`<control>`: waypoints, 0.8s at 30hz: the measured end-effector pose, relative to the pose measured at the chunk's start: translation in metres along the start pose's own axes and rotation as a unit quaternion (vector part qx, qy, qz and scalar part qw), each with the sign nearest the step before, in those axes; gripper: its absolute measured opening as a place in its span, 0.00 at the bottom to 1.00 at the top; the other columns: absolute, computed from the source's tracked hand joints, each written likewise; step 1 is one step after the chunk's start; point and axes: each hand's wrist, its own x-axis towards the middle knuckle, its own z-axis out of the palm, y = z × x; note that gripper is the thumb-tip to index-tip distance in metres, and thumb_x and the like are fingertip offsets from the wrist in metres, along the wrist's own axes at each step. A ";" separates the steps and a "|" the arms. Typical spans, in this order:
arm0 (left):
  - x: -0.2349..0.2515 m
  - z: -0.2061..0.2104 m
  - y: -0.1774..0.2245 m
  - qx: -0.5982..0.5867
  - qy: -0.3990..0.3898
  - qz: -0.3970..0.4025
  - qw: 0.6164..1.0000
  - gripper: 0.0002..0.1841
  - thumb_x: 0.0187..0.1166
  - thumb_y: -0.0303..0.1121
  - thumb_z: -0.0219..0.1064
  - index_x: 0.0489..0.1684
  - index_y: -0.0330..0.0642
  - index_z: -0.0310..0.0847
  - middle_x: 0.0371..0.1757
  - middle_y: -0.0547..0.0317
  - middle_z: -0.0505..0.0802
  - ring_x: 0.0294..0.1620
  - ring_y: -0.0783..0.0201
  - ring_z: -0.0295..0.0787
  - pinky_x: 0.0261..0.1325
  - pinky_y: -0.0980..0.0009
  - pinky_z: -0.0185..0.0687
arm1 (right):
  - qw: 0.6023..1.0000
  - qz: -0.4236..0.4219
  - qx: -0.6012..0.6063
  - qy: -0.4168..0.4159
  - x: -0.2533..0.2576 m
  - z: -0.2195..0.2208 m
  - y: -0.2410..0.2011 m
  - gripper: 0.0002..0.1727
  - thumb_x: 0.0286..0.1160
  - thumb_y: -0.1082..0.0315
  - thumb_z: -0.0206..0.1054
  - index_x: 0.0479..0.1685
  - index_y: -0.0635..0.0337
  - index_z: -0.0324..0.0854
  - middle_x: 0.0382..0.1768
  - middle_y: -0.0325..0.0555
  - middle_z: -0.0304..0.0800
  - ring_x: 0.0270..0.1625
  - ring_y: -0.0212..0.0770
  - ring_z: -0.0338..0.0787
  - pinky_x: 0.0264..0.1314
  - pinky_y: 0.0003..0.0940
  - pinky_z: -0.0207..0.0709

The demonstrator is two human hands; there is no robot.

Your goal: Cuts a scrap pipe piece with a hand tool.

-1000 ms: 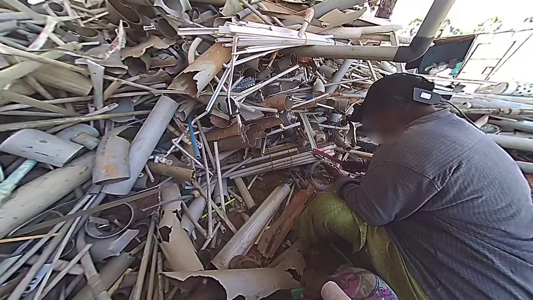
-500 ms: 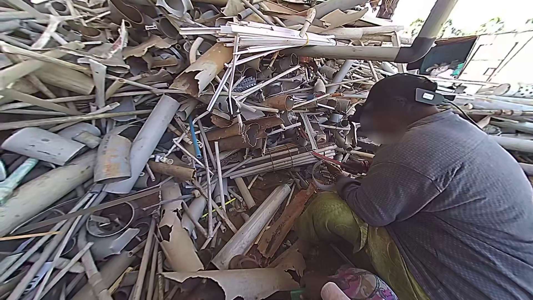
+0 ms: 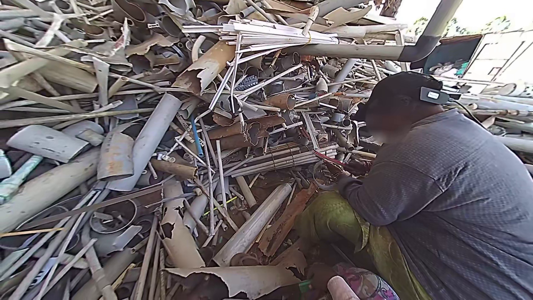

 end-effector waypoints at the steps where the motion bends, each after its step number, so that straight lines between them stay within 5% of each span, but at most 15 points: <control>1: 0.001 0.000 -0.002 -0.001 0.001 0.000 1.000 0.34 0.83 0.51 0.64 0.80 0.34 0.68 0.75 0.41 0.82 0.75 0.50 0.79 0.76 0.48 0.75 | 1.000 0.002 0.006 0.004 0.007 0.002 0.008 0.20 0.86 0.58 0.65 0.66 0.63 0.87 0.66 0.67 0.87 0.74 0.64 0.83 0.78 0.66 0.69; 7: -0.034 0.013 0.041 -0.044 0.025 -0.070 0.996 0.32 0.88 0.45 0.62 0.84 0.33 0.59 0.74 0.36 0.79 0.65 0.49 0.86 0.63 0.51 0.86 | 0.998 0.026 0.049 0.015 0.007 -0.007 0.032 0.20 0.85 0.56 0.67 0.65 0.60 0.88 0.62 0.63 0.90 0.69 0.60 0.87 0.75 0.63 0.72; 24: -0.028 0.013 0.033 -0.133 0.016 -0.077 0.988 0.28 0.92 0.41 0.55 0.84 0.33 0.58 0.76 0.35 0.77 0.65 0.48 0.87 0.59 0.50 0.89 | 0.987 0.065 0.104 0.100 -0.012 -0.018 0.035 0.18 0.81 0.56 0.70 0.62 0.53 0.91 0.63 0.57 0.92 0.70 0.58 0.87 0.74 0.65 0.73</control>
